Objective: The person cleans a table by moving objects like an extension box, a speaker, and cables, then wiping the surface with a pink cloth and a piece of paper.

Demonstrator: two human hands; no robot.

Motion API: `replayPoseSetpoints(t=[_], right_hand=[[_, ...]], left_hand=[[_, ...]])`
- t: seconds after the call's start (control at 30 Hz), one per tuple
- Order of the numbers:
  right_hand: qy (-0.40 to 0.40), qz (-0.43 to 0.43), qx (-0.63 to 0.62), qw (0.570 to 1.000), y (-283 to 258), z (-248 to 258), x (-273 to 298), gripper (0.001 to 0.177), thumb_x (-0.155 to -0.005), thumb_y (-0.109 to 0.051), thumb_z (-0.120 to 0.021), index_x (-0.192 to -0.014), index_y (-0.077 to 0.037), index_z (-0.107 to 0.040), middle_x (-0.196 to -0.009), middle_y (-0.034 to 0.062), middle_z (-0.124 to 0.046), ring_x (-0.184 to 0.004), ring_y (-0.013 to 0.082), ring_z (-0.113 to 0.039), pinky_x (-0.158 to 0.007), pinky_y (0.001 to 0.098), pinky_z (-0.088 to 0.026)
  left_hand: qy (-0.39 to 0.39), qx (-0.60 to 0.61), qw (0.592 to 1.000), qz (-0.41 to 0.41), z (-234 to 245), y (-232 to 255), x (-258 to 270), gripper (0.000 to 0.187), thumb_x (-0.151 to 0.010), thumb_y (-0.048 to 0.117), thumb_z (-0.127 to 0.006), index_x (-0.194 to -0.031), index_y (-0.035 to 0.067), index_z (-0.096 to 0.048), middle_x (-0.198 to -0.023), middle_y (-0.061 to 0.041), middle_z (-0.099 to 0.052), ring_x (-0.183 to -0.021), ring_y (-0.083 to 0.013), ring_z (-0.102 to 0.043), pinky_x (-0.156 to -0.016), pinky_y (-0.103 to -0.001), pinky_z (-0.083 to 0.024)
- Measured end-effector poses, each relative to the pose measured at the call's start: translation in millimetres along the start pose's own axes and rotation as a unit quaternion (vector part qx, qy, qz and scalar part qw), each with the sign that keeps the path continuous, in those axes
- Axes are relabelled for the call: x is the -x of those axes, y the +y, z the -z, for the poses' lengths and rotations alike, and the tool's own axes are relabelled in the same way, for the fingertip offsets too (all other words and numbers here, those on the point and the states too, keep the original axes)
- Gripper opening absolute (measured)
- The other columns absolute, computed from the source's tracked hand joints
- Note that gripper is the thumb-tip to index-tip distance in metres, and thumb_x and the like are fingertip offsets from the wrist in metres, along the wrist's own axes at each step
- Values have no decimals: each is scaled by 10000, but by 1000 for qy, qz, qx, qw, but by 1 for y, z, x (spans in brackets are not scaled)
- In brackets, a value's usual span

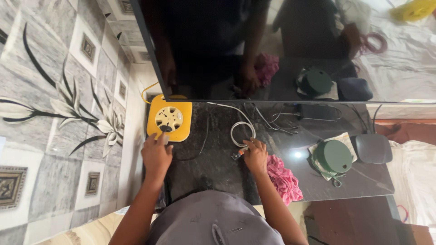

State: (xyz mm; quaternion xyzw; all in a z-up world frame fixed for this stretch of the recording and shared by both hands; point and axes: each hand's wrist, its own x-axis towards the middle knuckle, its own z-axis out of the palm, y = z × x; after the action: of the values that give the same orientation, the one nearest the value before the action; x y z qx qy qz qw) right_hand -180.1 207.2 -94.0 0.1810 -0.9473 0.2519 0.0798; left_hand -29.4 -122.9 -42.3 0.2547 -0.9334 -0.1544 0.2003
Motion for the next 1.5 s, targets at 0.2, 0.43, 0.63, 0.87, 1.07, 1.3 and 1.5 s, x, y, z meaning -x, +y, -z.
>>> replayPoseSetpoints(t=[0.2,0.43,0.63,0.87,1.07,1.3,1.5], right_hand=[[39,-19,-32,999,-2,23,-2,467,-771,-105,-748,-1226,-207,-715,-1329,64,-634,-1248,356,-546,-1022,488,-486],[-107,-237,132,956,11,97,29,338,-802,-265,-816,-1134,-306,-770,-1490,7,-496,-1412,296,-380,-1066,662,-304],[-81,-136,109,981,62,51,112,605,-757,-121,-766,-1344,-196,-640,-1467,71,-512,-1257,392,-483,-966,576,-423],[-57,145,-40,987,-1,2,136,586,-745,-119,-750,-1308,-161,-593,-1309,119,-607,-1238,398,-554,-980,509,-474],[-145,267,5,953,-27,15,142,562,-886,-195,-642,-1444,-160,-593,-1509,40,-544,-1300,321,-489,-1013,487,-388],[-165,270,48,947,-12,14,146,593,-859,-184,-573,-1449,-234,-603,-1548,-34,-519,-1281,269,-498,-984,500,-366],[-143,220,17,965,-30,-60,50,487,-884,-199,-577,-1360,-255,-663,-1464,-14,-566,-1203,275,-518,-935,522,-380]], left_hand=[[25,19,998,-46,0,6,16,518,-753,228,-833,-1236,110,-689,-1302,-131,-636,-1214,-353,-593,-997,-502,-488],[16,65,986,-150,3,41,34,392,-843,200,-764,-1226,140,-706,-1289,-48,-647,-1252,-281,-603,-1072,-470,-436],[-39,94,970,-220,-12,59,60,396,-827,222,-738,-1213,141,-691,-1287,-47,-660,-1272,-270,-580,-1053,-503,-408],[-70,166,930,-319,-43,123,50,352,-896,207,-702,-1242,149,-675,-1299,-13,-681,-1266,-240,-588,-1050,-479,-421],[-121,52,925,-356,-96,203,15,616,-734,360,-775,-1267,80,-647,-1200,-67,-690,-1174,-270,-609,-912,-496,-437],[-129,23,931,-340,-115,173,-15,240,-848,228,-711,-991,97,-571,-915,-79,-635,-982,-289,-604,-924,-475,-427],[-3,161,931,-327,-72,168,-57,228,-940,187,-649,-1100,66,-541,-975,-108,-677,-1014,-329,-591,-939,-523,-387]])
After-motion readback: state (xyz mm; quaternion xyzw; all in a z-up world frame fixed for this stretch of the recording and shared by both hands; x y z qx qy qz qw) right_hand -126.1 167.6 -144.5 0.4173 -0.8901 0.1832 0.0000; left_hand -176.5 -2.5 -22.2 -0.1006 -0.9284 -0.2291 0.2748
